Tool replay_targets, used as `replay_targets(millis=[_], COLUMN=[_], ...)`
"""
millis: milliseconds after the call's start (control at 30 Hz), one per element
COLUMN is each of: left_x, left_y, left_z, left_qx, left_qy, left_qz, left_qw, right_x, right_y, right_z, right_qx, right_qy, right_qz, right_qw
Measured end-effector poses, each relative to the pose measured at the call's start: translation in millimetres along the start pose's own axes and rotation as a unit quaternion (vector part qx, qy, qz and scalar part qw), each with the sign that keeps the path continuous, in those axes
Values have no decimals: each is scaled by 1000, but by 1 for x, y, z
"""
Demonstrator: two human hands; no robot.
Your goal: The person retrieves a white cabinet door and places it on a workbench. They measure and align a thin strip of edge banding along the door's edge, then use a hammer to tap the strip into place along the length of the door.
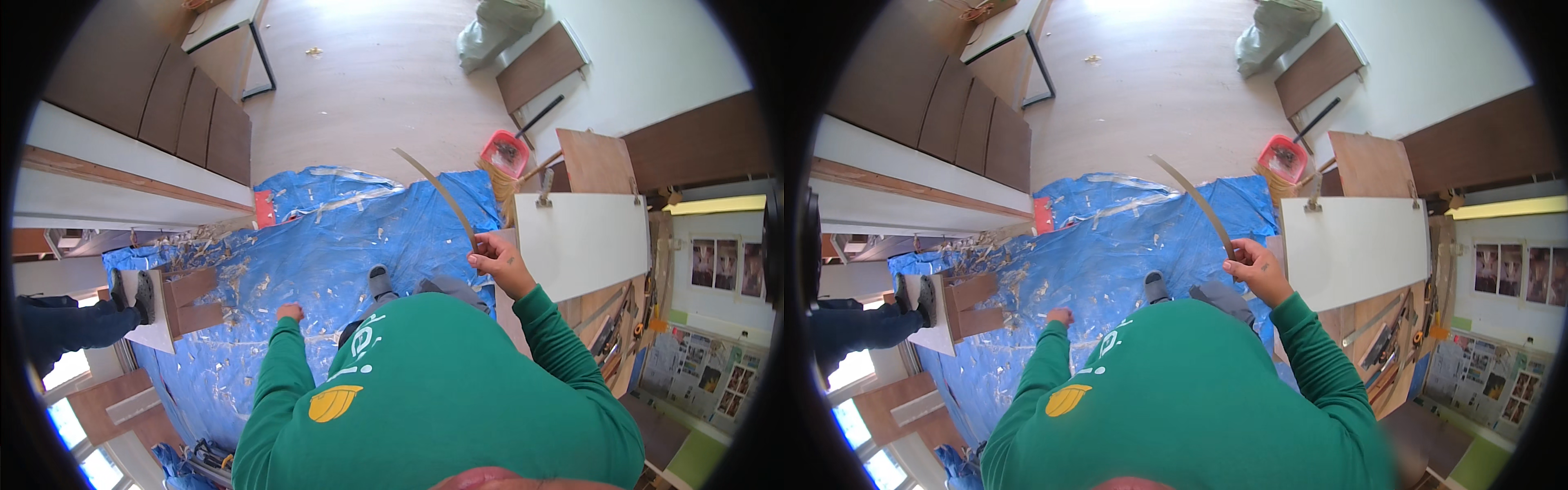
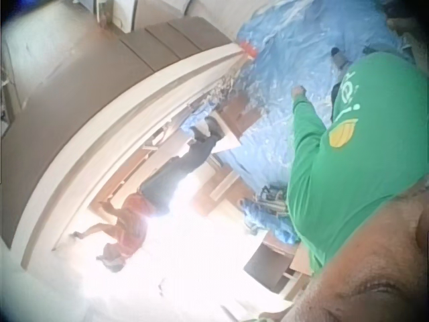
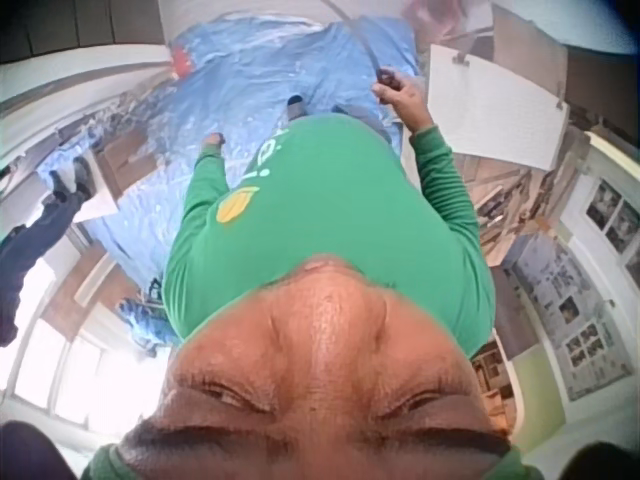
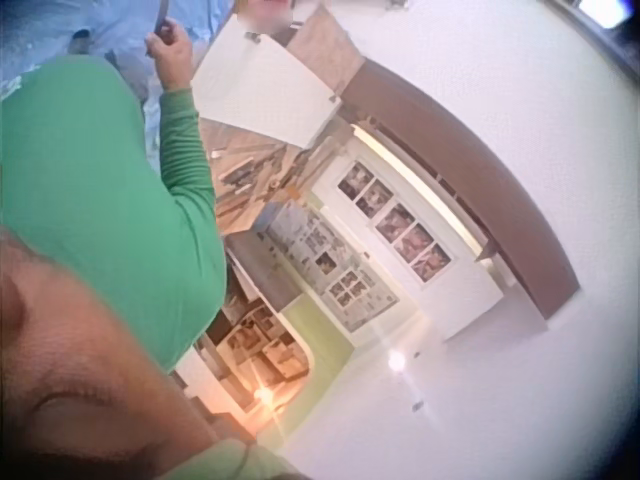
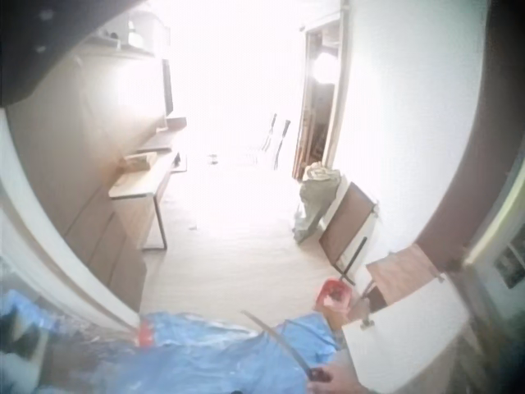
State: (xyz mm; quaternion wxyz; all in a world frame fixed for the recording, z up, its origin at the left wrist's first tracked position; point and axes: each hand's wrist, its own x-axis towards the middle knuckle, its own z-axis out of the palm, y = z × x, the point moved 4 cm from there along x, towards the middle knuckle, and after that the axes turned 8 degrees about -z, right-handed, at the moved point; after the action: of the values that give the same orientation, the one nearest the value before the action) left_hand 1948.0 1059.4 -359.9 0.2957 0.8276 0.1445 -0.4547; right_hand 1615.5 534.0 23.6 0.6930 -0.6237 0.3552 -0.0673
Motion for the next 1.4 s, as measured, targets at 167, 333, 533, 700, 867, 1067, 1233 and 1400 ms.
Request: replay_targets(millis=[167,333,533,700,867,1067,1233,1400], left_x=[-1,-4,-6,43,77,196,317,252], left_y=[112,249,357,380,467,639,880,1158], left_z=[74,85,74,44,62,63,81,253], left_qx=[-138,100,112,216,372,451,430,256], left_qy=[-19,44,51,137,98,-29,100,-140], left_qz=[16,218,85,85,84,66,206,323], left_qw=[990,970,989,963,919,890,873,900], right_x=[64,149,269,350,423,515,549,569], right_y=[-11,-37,-75,-121,-162,-176,-204,-216], right_z=[2,-19,-87,-140,-172,-207,-229,-272], right_qx=[36,59,22,34,-8,-26,-5,-1], right_qy=[-12,-29,-36,-23,29,149,239,326], right_qz=[-7,-29,-47,-66,-66,-55,-49,-30], right_qw=[999,997,998,997,997,987,970,945])
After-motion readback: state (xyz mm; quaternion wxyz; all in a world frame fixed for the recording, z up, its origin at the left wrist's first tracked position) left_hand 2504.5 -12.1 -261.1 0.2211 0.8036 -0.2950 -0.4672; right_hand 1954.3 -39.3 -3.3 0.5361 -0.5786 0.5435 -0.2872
